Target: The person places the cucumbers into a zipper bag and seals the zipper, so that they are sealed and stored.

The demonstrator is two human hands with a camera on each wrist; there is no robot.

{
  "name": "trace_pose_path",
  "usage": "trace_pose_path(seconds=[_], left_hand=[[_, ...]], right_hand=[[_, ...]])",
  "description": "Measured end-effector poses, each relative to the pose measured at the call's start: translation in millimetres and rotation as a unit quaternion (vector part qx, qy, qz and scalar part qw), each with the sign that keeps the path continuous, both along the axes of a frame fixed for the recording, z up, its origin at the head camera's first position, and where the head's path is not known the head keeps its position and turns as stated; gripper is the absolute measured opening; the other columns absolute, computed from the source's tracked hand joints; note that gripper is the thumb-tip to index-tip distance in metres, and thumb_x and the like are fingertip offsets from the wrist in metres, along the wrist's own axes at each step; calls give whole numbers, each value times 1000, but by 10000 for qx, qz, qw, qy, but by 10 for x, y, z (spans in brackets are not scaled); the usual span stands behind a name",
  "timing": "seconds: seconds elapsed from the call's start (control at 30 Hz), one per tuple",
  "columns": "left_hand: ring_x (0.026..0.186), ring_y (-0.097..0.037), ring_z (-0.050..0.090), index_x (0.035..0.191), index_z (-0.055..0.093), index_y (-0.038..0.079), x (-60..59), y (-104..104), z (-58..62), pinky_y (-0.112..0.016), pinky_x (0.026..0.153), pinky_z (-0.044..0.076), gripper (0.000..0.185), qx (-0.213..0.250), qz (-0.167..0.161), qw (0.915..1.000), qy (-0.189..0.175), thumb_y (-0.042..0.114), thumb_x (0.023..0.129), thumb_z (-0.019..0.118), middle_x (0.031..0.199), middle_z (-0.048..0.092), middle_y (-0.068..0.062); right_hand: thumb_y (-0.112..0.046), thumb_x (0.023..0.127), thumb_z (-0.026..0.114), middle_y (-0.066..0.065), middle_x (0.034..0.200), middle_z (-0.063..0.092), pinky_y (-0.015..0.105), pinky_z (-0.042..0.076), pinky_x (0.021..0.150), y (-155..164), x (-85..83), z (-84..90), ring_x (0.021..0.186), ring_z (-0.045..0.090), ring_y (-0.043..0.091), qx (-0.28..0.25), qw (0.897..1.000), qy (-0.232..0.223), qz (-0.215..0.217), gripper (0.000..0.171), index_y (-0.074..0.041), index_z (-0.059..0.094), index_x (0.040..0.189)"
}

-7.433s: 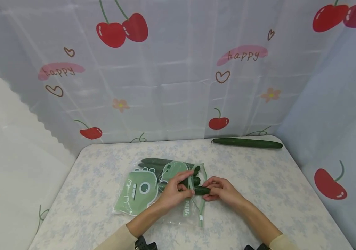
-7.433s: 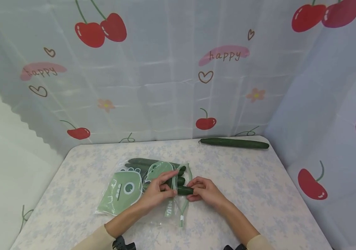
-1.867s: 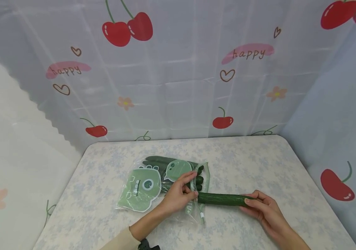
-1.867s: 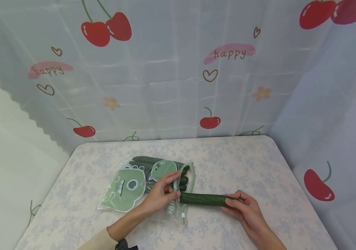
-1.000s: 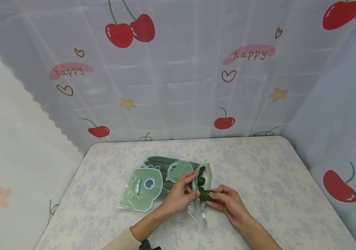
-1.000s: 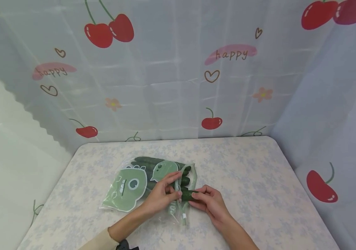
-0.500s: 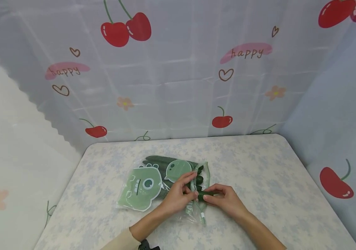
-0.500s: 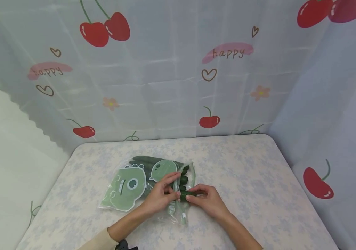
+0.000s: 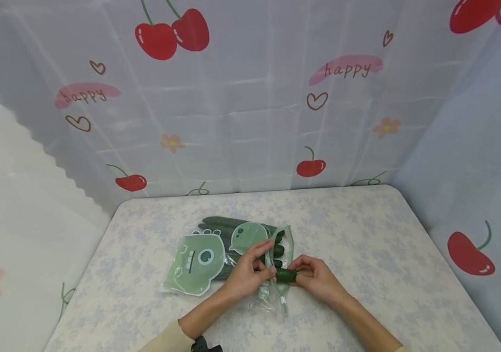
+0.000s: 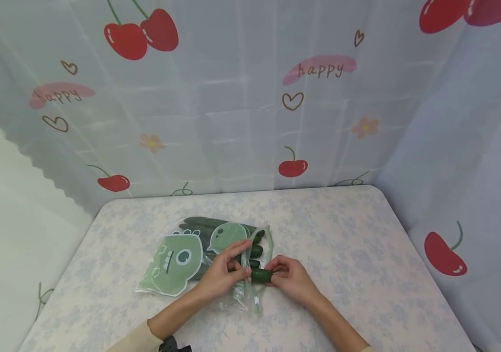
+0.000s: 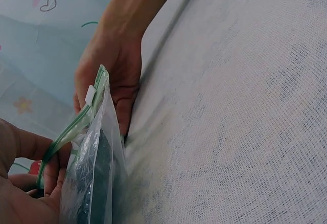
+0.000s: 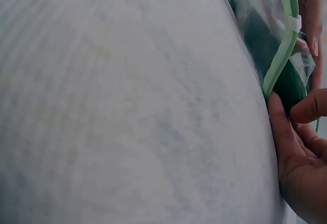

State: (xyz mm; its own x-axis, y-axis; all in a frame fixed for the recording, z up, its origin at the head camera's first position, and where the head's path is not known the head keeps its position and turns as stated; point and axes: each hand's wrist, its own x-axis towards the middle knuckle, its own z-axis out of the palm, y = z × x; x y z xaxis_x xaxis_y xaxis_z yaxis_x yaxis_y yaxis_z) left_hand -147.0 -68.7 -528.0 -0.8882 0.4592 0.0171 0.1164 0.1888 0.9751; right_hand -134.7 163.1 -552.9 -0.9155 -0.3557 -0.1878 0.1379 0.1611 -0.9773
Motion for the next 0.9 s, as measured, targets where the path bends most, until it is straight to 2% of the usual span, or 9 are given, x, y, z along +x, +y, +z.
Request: trace_pose_path(seconds=[0.1,0.27,0.4,0.5,0.6,0.7,0.8,0.9], left_hand=[[76,-20,72,152,38,11,-3,-4,5,-17,59,51,66,53,9,10000,-25,6,93,66,162,28,-2],[77,-23,71,152,39,13,13,-14,7,-16,57,50,66,110,7,9999,-77,8,93,66,161,28,0],[75,-22,71,152,39,13,21,-26,18,-17,57,50,66,66,65,10000,6,9,92,67,162,28,-1],[74,-21,70,151,40,13,16,-26,29,-16,58,50,66,67,89,9999,83,8,92,67,161,29,-2],[74,-22,70,151,39,12,11,-19,33,-16,58,50,65,70,38,9999,73,8,92,67,161,29,-3],[75,-23,70,152,38,12,14,-14,29,-16,58,50,66,52,-16,10000,-4,8,93,66,161,29,-2],[76,-26,70,152,39,12,13,-14,23,-16,58,50,66,75,31,10000,-26,7,92,67,161,29,-1],[76,-31,69,152,39,13,6,-15,22,-16,59,50,66,64,60,10000,15,7,92,67,161,29,-1]], right_hand=[[-2,89,61,20,106,67,30,62,78,-46,-13,14,89,74,26,253,9995,82,-175,18,2,62,106],[-12,85,73,17,95,67,30,62,71,-94,-51,15,78,74,24,591,9974,43,-402,20,0,62,97],[-18,79,80,8,80,68,28,60,61,-154,-90,19,67,71,17,1232,9906,279,-527,23,-7,62,86],[-18,75,82,6,72,65,28,59,57,-185,-126,17,60,70,16,1462,9869,427,-526,25,-8,60,81],[-16,78,80,9,77,64,29,61,61,-161,-129,20,66,72,18,1207,9915,299,-382,25,-5,59,85],[-15,86,73,17,91,65,31,62,71,-86,-94,31,80,74,24,669,9977,100,-40,23,1,59,95],[-17,93,68,23,102,63,33,62,80,-31,-81,40,93,74,29,205,9993,-21,320,27,5,57,104],[-21,93,69,23,102,64,33,62,80,-33,-105,36,95,74,30,114,9989,35,451,32,5,57,105]])
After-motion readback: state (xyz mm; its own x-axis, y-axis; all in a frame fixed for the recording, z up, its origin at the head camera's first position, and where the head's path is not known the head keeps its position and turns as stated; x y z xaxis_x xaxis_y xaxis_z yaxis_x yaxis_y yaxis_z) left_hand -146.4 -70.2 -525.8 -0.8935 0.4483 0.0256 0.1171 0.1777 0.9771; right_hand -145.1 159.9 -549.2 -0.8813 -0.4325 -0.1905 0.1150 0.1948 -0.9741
